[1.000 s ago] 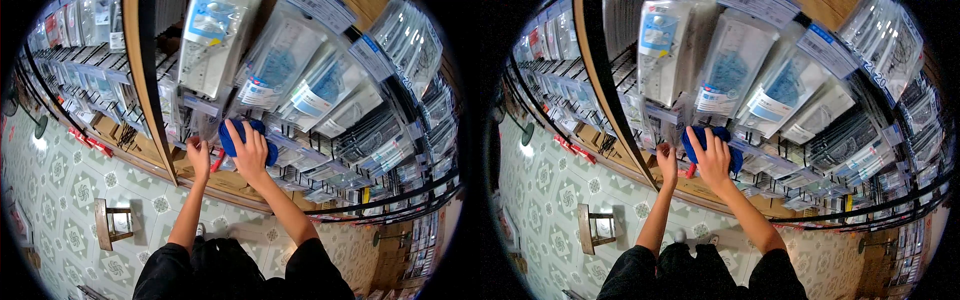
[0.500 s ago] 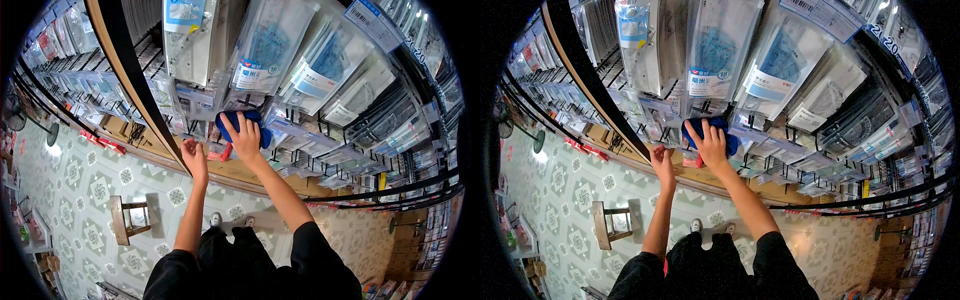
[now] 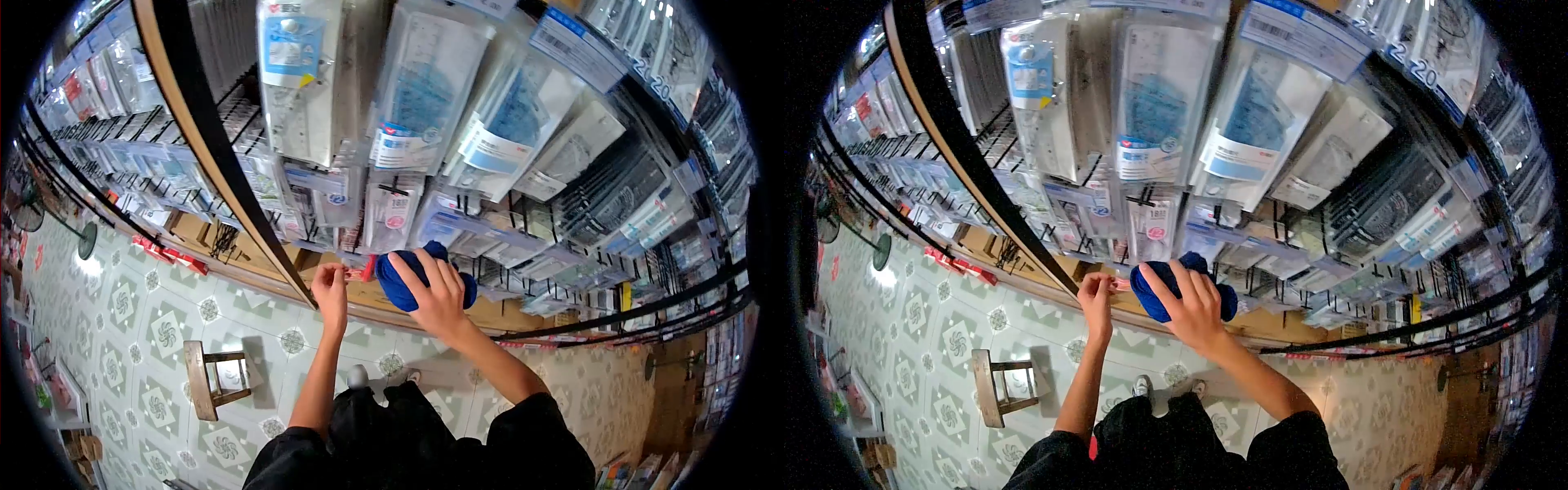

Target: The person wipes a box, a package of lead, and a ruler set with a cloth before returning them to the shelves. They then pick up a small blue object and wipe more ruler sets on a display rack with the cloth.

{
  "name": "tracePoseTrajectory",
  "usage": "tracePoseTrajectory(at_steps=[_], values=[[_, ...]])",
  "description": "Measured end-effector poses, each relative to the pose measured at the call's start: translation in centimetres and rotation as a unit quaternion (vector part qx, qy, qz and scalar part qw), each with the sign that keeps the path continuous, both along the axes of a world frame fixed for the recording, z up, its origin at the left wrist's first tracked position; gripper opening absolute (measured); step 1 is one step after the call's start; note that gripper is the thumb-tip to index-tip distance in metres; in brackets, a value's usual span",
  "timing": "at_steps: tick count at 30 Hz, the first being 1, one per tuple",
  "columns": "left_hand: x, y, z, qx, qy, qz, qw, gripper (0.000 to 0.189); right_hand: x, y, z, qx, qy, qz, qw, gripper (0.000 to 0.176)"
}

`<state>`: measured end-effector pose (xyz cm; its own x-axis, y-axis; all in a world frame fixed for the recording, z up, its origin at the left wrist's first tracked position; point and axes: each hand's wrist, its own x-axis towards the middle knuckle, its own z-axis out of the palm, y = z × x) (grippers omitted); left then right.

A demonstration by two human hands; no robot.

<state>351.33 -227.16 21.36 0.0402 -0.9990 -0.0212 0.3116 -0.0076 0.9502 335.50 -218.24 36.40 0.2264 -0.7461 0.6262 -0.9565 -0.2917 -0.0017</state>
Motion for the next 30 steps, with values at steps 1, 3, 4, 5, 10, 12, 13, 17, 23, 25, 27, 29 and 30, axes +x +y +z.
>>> tracePoseTrajectory(at_steps=[1,3,4,5,10,12,13,17,23,25,27,29,30], values=[[-1.1,0.1,0.4,-0.016,0.022,-0.028,0.999,0.008,-0.6,0.0,0.4,-0.020,0.019,-0.004,1.000,0.067],[-3.3,0.1,0.7,-0.006,0.044,-0.095,0.994,0.007,-2.4,-0.8,0.7,-0.054,0.053,-0.022,0.997,0.064],[-4.5,0.0,1.0,-0.005,0.053,-0.136,0.989,0.007,-3.2,-1.5,0.8,-0.073,0.052,-0.026,0.996,0.067],[-5.6,0.3,1.5,0.013,0.049,-0.148,0.988,0.007,-4.5,-2.2,0.3,-0.058,0.094,-0.061,0.992,0.066],[-8.3,1.3,1.6,0.007,0.016,-0.210,0.977,0.008,-7.9,-4.4,-3.3,-0.105,0.120,-0.101,0.982,0.053],[-8.5,1.3,1.3,0.009,0.020,-0.217,0.976,0.008,-9.1,-5.1,-6.5,-0.062,0.061,-0.119,0.989,0.055],[-8.5,1.3,1.3,0.013,0.011,-0.216,0.976,0.008,-9.4,-4.7,-7.8,-0.031,0.064,-0.129,0.989,0.056],[-8.6,0.6,1.0,0.021,0.013,-0.235,0.972,0.010,-9.4,-3.1,-10.1,0.034,0.073,-0.125,0.989,0.061],[-9.5,-0.1,2.4,-0.027,-0.043,-0.305,0.951,0.019,-8.4,2.3,-8.1,0.015,-0.059,-0.092,0.994,0.063],[-10.9,0.0,3.0,-0.082,-0.047,-0.337,0.937,0.027,-7.9,5.3,-6.9,0.010,-0.127,-0.125,0.984,0.072],[-12.4,0.2,3.5,-0.078,-0.095,-0.397,0.910,0.043,-7.2,8.5,-6.9,-0.003,-0.183,-0.179,0.967,0.073],[-14.7,0.1,1.9,-0.099,-0.067,-0.411,0.904,0.064,-7.0,10.6,-6.5,-0.013,-0.202,-0.196,0.960,0.075],[-15.8,0.2,2.0,-0.095,-0.065,-0.403,0.908,0.073,-7.1,11.3,-6.4,-0.014,-0.206,-0.199,0.958,0.076]])
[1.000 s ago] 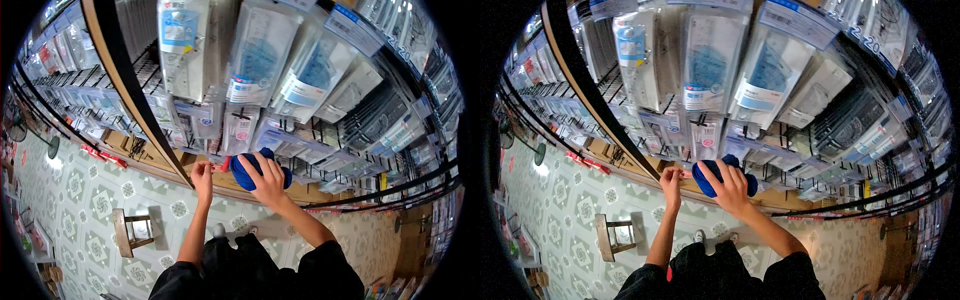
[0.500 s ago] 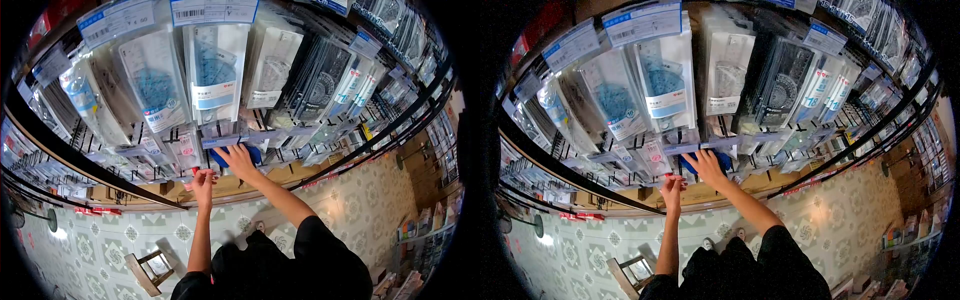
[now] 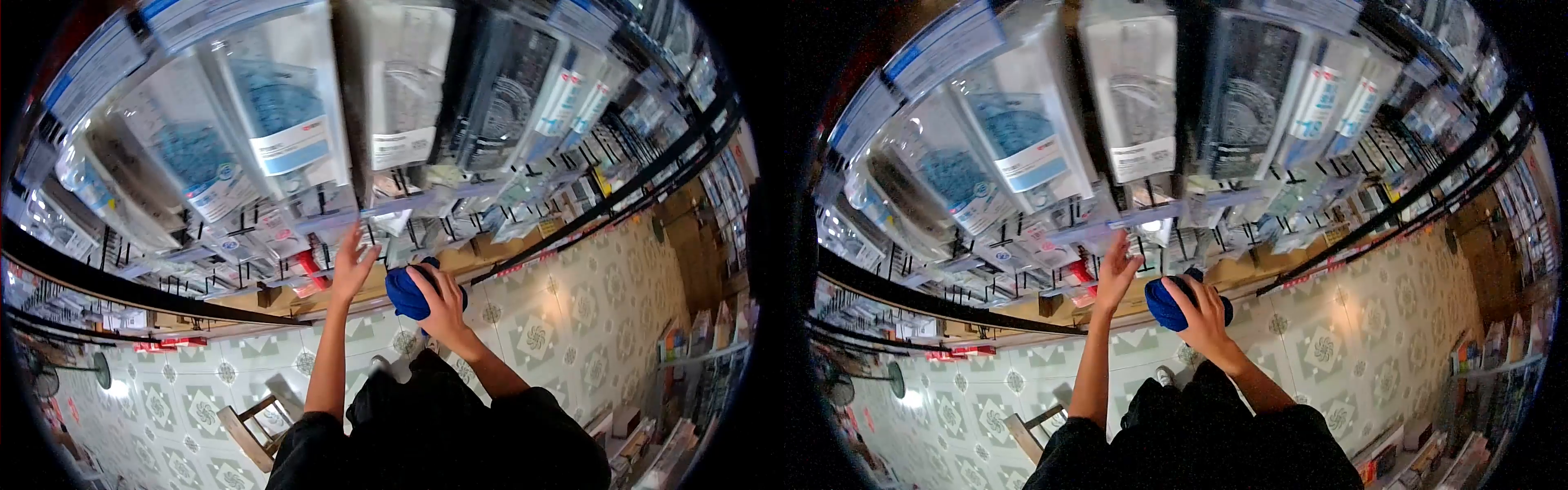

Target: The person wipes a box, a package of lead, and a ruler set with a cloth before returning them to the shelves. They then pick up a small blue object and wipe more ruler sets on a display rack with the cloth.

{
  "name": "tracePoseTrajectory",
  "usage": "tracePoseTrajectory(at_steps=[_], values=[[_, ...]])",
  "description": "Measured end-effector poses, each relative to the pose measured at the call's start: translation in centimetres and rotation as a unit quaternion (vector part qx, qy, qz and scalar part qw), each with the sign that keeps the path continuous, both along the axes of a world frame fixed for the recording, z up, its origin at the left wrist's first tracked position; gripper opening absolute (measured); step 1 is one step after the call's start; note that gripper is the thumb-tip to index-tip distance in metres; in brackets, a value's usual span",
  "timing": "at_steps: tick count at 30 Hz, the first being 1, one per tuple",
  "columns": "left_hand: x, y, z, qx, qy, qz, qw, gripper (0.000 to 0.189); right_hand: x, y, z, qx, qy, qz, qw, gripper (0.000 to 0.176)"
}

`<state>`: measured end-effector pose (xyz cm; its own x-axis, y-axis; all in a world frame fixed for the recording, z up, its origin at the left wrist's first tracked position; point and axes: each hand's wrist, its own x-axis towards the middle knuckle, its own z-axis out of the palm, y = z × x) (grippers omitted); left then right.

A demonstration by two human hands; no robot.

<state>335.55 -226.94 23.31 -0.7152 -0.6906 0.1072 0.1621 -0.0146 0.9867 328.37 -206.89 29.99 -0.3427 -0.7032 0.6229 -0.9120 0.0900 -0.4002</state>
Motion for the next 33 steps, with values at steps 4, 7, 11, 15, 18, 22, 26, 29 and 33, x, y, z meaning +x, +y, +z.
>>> tracePoseTrajectory(at_steps=[4,7,11,15,18,22,26,29,33], values=[[-4.6,-1.9,-1.4,-0.058,-0.004,0.061,0.996,0.075,-2.6,-1.1,0.7,0.016,0.082,-0.003,0.996,0.076],[-5.9,-1.9,1.5,0.034,0.052,0.046,0.997,0.070,-4.7,-4.2,1.3,0.005,0.128,-0.015,0.992,0.067],[-5.4,-4.2,-2.5,-0.045,0.009,0.023,0.999,0.051,-6.5,-7.9,2.0,-0.021,0.163,0.005,0.986,0.062],[-4.5,-3.1,-2.8,0.007,0.029,0.040,0.999,0.034,-7.7,-11.0,2.1,-0.050,0.174,-0.037,0.983,0.046],[-3.9,-3.2,-2.9,0.022,-0.008,0.064,0.998,0.030,-8.6,-12.2,0.1,-0.040,0.169,-0.025,0.985,0.045],[-3.6,-4.0,-3.8,0.024,0.016,0.108,0.994,0.022,-9.0,-10.9,-2.7,-0.029,0.175,0.031,0.984,0.044],[-3.7,-4.4,-4.1,0.006,0.023,0.119,0.993,0.014,-9.6,-10.4,-4.5,-0.002,0.142,0.027,0.989,0.060],[-2.4,-4.8,-5.1,-0.029,0.032,0.081,0.996,0.014,-9.6,-9.7,-1.8,-0.032,0.097,0.060,0.993,0.074],[-2.8,-3.0,-2.4,-0.018,0.020,0.117,0.993,0.007,-9.3,-9.1,1.8,-0.073,0.065,0.025,0.995,0.084]])
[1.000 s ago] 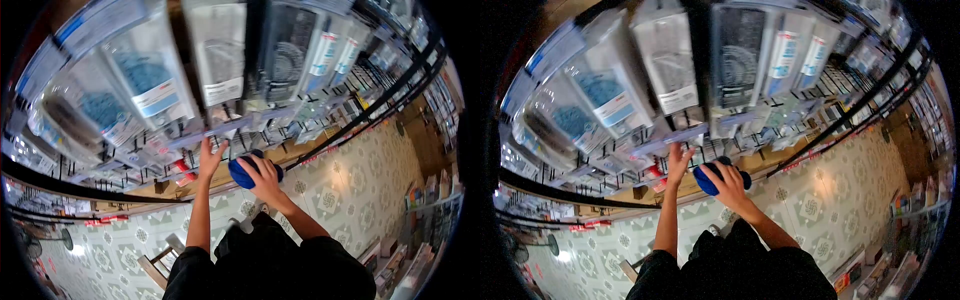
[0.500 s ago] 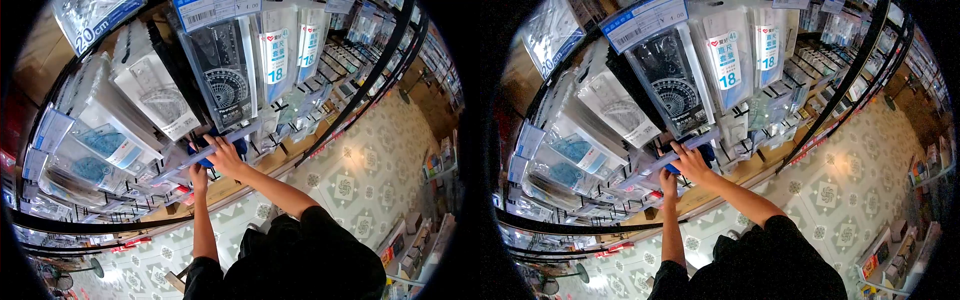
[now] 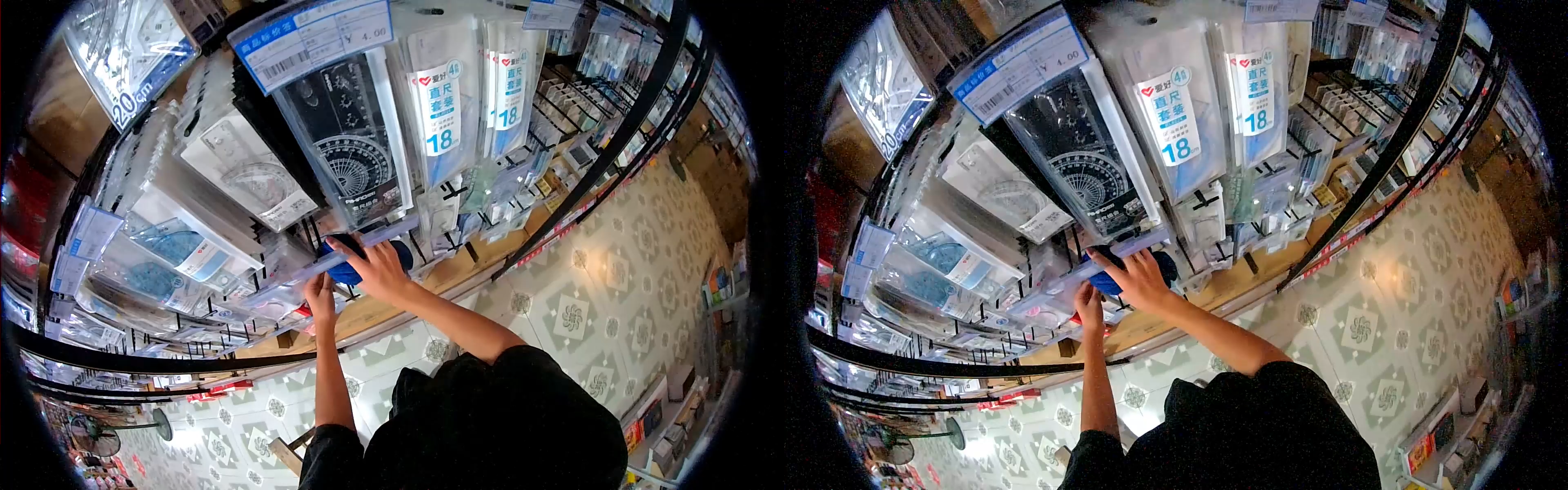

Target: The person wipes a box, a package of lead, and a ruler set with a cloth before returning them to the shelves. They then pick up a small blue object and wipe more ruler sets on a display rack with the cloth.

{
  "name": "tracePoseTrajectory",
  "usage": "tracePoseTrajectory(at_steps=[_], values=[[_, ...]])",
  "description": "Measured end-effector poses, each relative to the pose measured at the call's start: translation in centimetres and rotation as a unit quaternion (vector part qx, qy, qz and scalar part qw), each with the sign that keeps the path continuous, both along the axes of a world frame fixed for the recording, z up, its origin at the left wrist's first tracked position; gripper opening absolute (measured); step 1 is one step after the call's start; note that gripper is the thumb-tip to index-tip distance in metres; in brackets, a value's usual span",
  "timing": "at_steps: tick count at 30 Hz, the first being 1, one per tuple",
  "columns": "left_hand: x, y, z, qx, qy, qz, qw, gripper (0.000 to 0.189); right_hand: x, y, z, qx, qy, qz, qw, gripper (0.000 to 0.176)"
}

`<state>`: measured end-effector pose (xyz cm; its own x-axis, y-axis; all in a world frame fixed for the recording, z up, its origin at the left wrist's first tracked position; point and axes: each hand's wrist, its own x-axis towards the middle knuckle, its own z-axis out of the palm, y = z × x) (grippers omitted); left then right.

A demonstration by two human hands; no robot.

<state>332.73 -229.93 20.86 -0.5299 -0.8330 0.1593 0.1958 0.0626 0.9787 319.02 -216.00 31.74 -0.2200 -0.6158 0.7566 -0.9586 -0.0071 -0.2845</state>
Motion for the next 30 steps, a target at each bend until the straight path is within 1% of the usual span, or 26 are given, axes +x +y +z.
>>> tracePoseTrajectory(at_steps=[1,3,4,7,8,9,11,12,13,14,15,16,18,19,20,21,23,24,25,27,30], values=[[-0.3,0.8,0.2,-0.018,-0.006,0.079,0.997,0.005,-0.1,0.4,0.4,0.009,-0.011,0.005,1.000,0.085],[-1.4,3.7,1.2,-0.050,-0.018,0.235,0.971,0.005,-0.3,1.8,0.9,0.029,-0.032,0.015,0.999,0.087],[-1.6,4.0,0.0,-0.027,-0.018,0.288,0.957,0.009,-0.2,2.5,0.8,0.040,-0.040,0.009,0.998,0.086],[-3.2,5.9,0.6,-0.029,0.004,0.137,0.990,0.014,-0.4,4.8,-0.5,0.030,-0.049,-0.011,0.998,0.081],[-4.1,6.9,2.2,-0.016,0.055,0.033,0.998,0.025,-0.7,5.6,-0.3,0.023,-0.038,-0.024,0.999,0.073],[-5.3,7.2,3.4,-0.104,0.016,0.011,0.994,0.037,-0.9,6.4,-0.1,0.025,-0.055,-0.015,0.998,0.073],[-7.8,6.4,2.5,-0.148,0.003,0.052,0.988,0.051,-2.0,7.2,-0.2,-0.004,-0.065,-0.047,0.997,0.075],[-8.9,6.4,3.7,-0.145,0.001,0.035,0.989,0.056,-2.9,7.6,-0.1,-0.033,-0.060,-0.061,0.996,0.076],[-10.0,6.3,4.9,-0.141,-0.001,0.016,0.990,0.061,-3.7,8.1,0.3,-0.023,-0.062,-0.081,0.995,0.079],[-11.3,4.8,3.3,-0.163,-0.008,0.016,0.986,0.061,-4.3,8.6,0.9,-0.033,-0.059,-0.080,0.994,0.081],[-11.5,4.5,3.6,-0.152,-0.076,-0.014,0.985,0.053,-4.8,9.0,1.4,-0.043,-0.059,-0.081,0.994,0.083],[-11.3,4.0,4.1,-0.092,-0.146,-0.050,0.984,0.046,-5.4,9.0,1.3,-0.033,-0.052,-0.084,0.995,0.086],[-11.6,3.6,3.9,-0.067,-0.157,-0.083,0.982,0.031,-5.6,9.3,1.0,-0.027,-0.038,-0.075,0.996,0.085],[-11.9,3.4,2.8,-0.103,-0.098,-0.082,0.986,0.025,-5.9,9.2,1.1,-0.026,-0.030,-0.071,0.997,0.085],[-12.2,3.4,2.2,-0.137,-0.039,-0.082,0.986,0.021,-5.9,9.2,2.1,-0.024,-0.005,-0.078,0.997,0.056],[-11.8,5.3,4.4,-0.151,-0.071,-0.043,0.985,0.023,-5.8,8.7,2.0,-0.036,-0.001,-0.064,0.997,0.052],[-11.4,5.7,4.4,-0.166,-0.044,-0.065,0.983,0.024,-5.9,7.4,1.9,-0.042,0.028,-0.047,0.998,0.050],[-11.4,6.7,5.8,-0.189,-0.042,-0.059,0.979,0.026,-5.9,6.8,1.7,-0.062,0.053,-0.050,0.995,0.047],[-11.1,7.0,6.4,-0.167,-0.070,-0.063,0.981,0.029,-6.1,6.1,0.8,-0.068,0.044,-0.028,0.996,0.056],[-10.6,7.3,6.8,-0.164,-0.057,-0.084,0.981,0.031,-6.2,6.2,1.1,-0.073,0.034,-0.017,0.997,0.057],[-9.5,7.0,6.1,-0.067,-0.075,-0.124,0.987,0.041,-6.4,5.8,-0.2,-0.087,0.042,-0.020,0.995,0.064]])
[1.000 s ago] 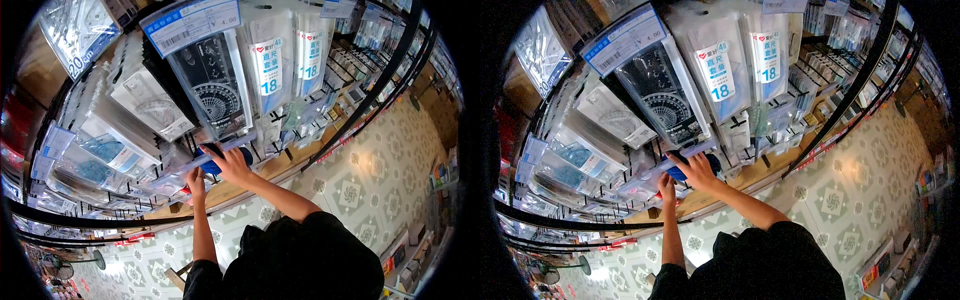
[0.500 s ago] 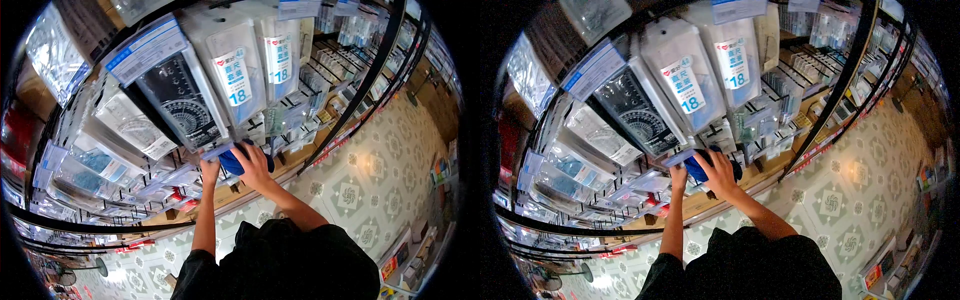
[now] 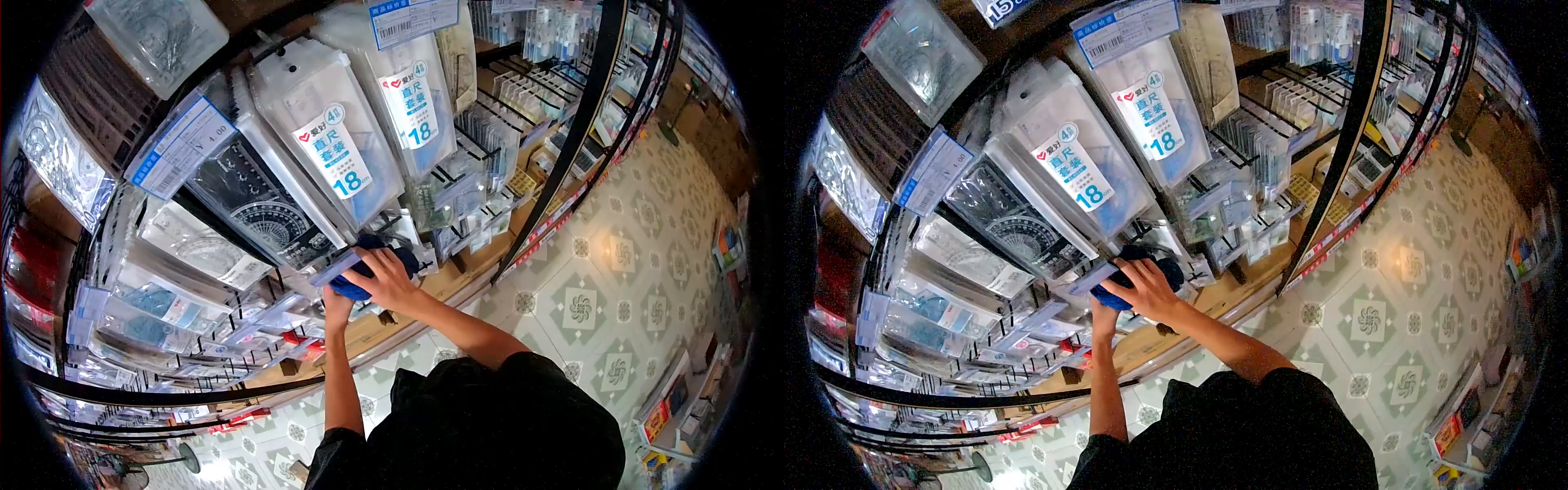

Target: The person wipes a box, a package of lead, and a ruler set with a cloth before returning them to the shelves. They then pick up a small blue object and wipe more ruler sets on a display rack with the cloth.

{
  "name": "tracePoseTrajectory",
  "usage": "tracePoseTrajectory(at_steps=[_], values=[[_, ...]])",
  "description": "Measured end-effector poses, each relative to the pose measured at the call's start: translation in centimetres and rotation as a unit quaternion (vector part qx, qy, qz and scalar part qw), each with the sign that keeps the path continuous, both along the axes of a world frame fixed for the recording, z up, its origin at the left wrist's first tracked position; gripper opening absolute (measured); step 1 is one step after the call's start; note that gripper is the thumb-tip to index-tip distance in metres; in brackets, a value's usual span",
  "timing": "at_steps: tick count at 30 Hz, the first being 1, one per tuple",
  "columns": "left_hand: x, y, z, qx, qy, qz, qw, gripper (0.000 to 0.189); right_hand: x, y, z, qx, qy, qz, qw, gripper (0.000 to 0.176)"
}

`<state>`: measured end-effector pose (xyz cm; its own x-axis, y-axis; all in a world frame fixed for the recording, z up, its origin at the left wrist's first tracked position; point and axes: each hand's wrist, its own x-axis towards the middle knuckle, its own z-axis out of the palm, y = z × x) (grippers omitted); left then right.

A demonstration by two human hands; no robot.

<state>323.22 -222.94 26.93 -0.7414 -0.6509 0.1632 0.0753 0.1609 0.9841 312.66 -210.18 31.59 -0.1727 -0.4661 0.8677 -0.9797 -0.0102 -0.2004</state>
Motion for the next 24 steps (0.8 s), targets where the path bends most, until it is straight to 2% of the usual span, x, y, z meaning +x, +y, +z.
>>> tracePoseTrajectory(at_steps=[3,4,7,8,10,12,14,16,19,20,22,24], values=[[1.7,-1.4,-1.8,0.129,0.045,-0.044,0.990,0.052,0.7,0.3,-1.2,0.015,-0.005,-0.016,1.000,0.068],[2.2,-1.9,-2.4,0.138,0.031,-0.063,0.988,0.062,0.9,0.5,-1.6,0.020,-0.013,-0.009,1.000,0.070],[3.0,-2.1,-4.7,0.258,0.103,-0.072,0.958,0.067,1.6,0.9,-2.2,0.047,-0.032,-0.021,0.998,0.072],[2.8,-0.6,-2.6,0.282,0.108,-0.081,0.950,0.071,1.8,1.0,-1.9,0.046,-0.044,-0.016,0.998,0.072],[2.1,-1.1,-4.2,0.365,0.115,-0.054,0.923,0.071,1.6,0.9,-0.8,0.040,-0.065,-0.010,0.997,0.072],[1.7,0.9,-2.0,0.344,0.149,-0.083,0.924,0.068,1.3,0.7,0.9,0.027,-0.053,0.003,0.998,0.063],[1.5,0.9,-2.6,0.356,0.170,-0.106,0.913,0.059,0.8,1.0,2.4,0.033,-0.025,-0.003,0.999,0.057],[1.4,1.0,-2.9,0.415,0.218,-0.130,0.874,0.053,0.5,1.0,1.2,0.015,-0.008,-0.004,1.000,0.067],[1.4,2.1,-0.3,0.430,0.219,-0.110,0.869,0.044,0.8,2.0,-1.3,0.057,0.001,-0.023,0.998,0.073],[1.4,1.7,-1.4,0.422,0.230,-0.080,0.873,0.036,1.2,2.7,-2.3,0.082,0.000,-0.027,0.996,0.075],[1.6,-0.1,-4.2,0.384,0.227,-0.089,0.890,0.034,1.6,3.9,-4.4,0.132,-0.032,-0.013,0.991,0.076],[1.4,0.5,-3.5,0.357,0.223,-0.096,0.902,0.038,1.8,5.5,-5.0,0.173,-0.063,0.010,0.983,0.074]])
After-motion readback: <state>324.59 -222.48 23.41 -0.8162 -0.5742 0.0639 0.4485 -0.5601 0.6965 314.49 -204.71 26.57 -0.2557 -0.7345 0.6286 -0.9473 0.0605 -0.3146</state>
